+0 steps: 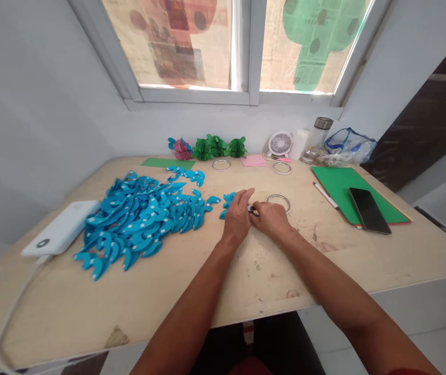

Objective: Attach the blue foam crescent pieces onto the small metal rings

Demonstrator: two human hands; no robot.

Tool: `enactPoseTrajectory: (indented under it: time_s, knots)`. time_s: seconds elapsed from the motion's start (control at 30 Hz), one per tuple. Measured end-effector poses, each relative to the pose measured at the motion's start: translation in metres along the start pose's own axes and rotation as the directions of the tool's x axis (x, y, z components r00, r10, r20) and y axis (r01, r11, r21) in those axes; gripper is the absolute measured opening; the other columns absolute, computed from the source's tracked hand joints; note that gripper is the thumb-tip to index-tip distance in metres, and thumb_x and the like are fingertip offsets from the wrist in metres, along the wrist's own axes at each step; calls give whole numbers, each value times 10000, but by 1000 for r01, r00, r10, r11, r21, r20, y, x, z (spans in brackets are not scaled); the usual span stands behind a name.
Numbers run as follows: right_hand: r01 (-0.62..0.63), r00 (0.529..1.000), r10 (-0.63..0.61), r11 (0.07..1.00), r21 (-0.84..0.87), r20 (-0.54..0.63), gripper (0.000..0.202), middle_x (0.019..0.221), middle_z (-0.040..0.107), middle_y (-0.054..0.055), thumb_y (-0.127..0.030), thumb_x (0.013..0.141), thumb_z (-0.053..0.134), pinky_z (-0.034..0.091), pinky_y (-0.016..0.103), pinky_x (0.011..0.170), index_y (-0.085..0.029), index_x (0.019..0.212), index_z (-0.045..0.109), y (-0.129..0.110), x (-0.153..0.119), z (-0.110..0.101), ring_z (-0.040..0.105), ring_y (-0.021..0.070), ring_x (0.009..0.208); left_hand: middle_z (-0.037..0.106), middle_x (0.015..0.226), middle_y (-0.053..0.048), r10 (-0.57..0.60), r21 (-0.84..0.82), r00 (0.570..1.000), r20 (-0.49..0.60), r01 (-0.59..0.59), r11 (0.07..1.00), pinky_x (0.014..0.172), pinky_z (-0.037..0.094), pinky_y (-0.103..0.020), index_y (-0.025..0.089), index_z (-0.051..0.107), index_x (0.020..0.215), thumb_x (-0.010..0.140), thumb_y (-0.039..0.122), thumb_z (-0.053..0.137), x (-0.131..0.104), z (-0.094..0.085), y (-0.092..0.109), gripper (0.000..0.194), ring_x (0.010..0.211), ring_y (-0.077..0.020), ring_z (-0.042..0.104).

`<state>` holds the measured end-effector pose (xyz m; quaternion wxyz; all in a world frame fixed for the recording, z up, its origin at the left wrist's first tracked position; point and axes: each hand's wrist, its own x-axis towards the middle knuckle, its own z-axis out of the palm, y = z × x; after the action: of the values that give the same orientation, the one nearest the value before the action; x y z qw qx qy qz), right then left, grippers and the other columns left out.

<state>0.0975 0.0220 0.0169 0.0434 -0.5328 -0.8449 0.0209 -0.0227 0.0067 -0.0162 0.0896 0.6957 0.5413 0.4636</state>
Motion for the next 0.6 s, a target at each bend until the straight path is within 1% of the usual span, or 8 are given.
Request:
enactPoseTrajectory:
  time_s: [0.17,0.4,0.6]
  knots:
    - [-12,1000,13,1000,-7,23,343,981,682,97,-432,876,375,396,301,711,-195,963,607,-2,-1,-3,622,229,901,492,1202,-94,-9,22,1000,-13,10,1000,855,451,-302,205,433,1294,752,28,367,-1,2,0,573,945,-170,534]
    - [-11,999,11,1000,-16,40,335,1004,677,104,-422,885,362,394,304,720,-197,965,598,-5,-1,-5,621,227,911,491,1190,-89,-31,43,998,-54,33,999,869,441,-318,221,453,1267,744,18,365,-1,5,-1,569,942,-171,533]
    - [-23,1000,24,1000,-8,18,345,1006,676,100,-433,889,351,393,302,716,-206,970,596,-5,-1,-5,620,222,901,501,1145,-86,-17,23,995,-95,19,1000,881,423,-320,217,418,1299,744,26,369,-1,4,2,589,964,-178,522]
